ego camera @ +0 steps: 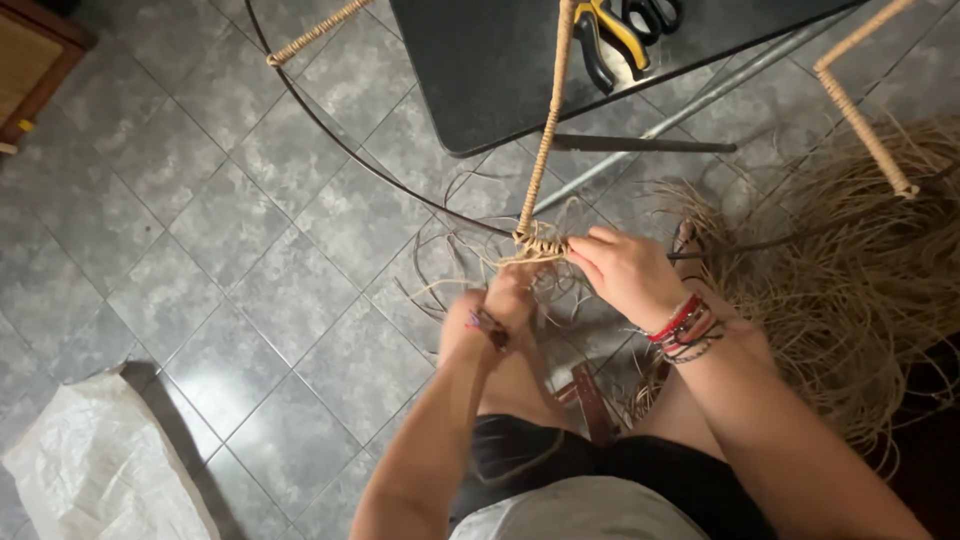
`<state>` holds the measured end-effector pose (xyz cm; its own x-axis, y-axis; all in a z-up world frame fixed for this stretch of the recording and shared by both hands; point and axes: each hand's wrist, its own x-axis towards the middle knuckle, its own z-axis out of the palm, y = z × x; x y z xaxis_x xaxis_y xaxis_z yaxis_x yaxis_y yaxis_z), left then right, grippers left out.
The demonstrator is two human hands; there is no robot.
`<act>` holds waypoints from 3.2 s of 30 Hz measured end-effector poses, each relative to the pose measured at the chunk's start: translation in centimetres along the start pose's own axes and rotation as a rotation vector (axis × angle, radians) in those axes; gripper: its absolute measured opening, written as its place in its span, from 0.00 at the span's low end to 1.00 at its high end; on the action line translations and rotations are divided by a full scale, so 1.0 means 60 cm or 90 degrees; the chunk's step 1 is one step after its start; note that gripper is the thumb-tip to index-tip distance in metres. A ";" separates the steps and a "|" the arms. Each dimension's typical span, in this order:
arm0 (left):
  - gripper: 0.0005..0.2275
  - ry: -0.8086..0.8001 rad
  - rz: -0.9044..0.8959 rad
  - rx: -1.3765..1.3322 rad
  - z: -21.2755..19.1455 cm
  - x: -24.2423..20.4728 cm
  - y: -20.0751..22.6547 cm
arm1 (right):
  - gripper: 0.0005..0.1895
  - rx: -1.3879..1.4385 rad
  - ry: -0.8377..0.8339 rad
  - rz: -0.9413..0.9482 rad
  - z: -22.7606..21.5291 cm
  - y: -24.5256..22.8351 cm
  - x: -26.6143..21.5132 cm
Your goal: Weaving natural fibers onto a circular frame to create a decorative item
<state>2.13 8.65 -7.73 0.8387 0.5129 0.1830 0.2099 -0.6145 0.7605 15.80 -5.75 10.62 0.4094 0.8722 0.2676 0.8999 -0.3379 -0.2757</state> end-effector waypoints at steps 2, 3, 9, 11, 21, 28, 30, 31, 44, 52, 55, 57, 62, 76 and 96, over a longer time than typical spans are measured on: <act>0.21 -0.116 0.155 0.111 0.055 0.014 -0.158 | 0.08 0.012 -0.003 0.018 -0.016 -0.009 0.005; 0.21 -0.117 0.156 0.112 0.028 0.024 -0.119 | 0.08 0.012 -0.001 0.019 -0.017 -0.010 0.006; 0.23 -0.013 -0.035 -0.281 0.179 -0.042 -0.188 | 0.12 -0.085 0.073 -0.018 -0.007 -0.013 -0.011; 0.43 -0.032 0.029 -0.227 0.166 -0.064 -0.111 | 0.24 -0.095 0.096 -0.007 0.032 0.005 -0.042; 0.13 -0.086 -0.015 -0.063 -0.028 -0.107 0.338 | 0.28 0.075 0.162 0.208 -0.115 -0.026 -0.305; 0.08 -0.425 -0.077 -0.438 0.203 -0.089 0.496 | 0.26 0.164 0.189 0.572 -0.132 0.092 -0.528; 0.10 -0.517 -0.196 -0.536 0.304 -0.104 0.510 | 0.27 0.169 0.207 0.667 -0.124 0.138 -0.581; 0.12 -0.549 -0.360 -0.610 0.342 -0.111 0.524 | 0.27 0.190 0.181 0.773 -0.115 0.162 -0.605; 0.18 -0.594 -0.691 -0.705 0.489 -0.178 0.473 | 0.25 0.260 -0.232 1.328 0.120 0.294 -0.885; 0.16 -0.628 -0.705 -0.645 0.466 -0.229 0.463 | 0.21 0.130 -0.292 1.093 0.167 0.257 -0.876; 0.16 -0.635 -0.704 -0.625 0.456 -0.252 0.451 | 0.23 0.243 -0.226 1.140 0.172 0.257 -0.916; 0.17 -0.635 -0.696 -0.618 0.446 -0.256 0.466 | 0.23 0.247 -0.122 1.161 0.096 0.247 -0.851; 0.37 -0.823 -0.827 -0.525 0.415 -0.255 0.530 | 0.11 0.143 0.302 0.872 -0.114 0.167 -0.699; 0.17 -0.827 -0.532 -0.804 0.299 -0.137 0.764 | 0.14 0.438 0.529 0.818 -0.295 -0.009 -0.663; 0.10 -0.737 -0.480 -0.530 0.205 -0.133 0.720 | 0.14 0.895 0.650 0.726 -0.405 0.050 -0.643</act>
<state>10.71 -29.39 16.01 0.6668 -0.4101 -0.6223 0.7362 0.2329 0.6354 6.32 -49.02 21.89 0.9370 -0.1168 -0.3291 -0.2574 0.4061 -0.8768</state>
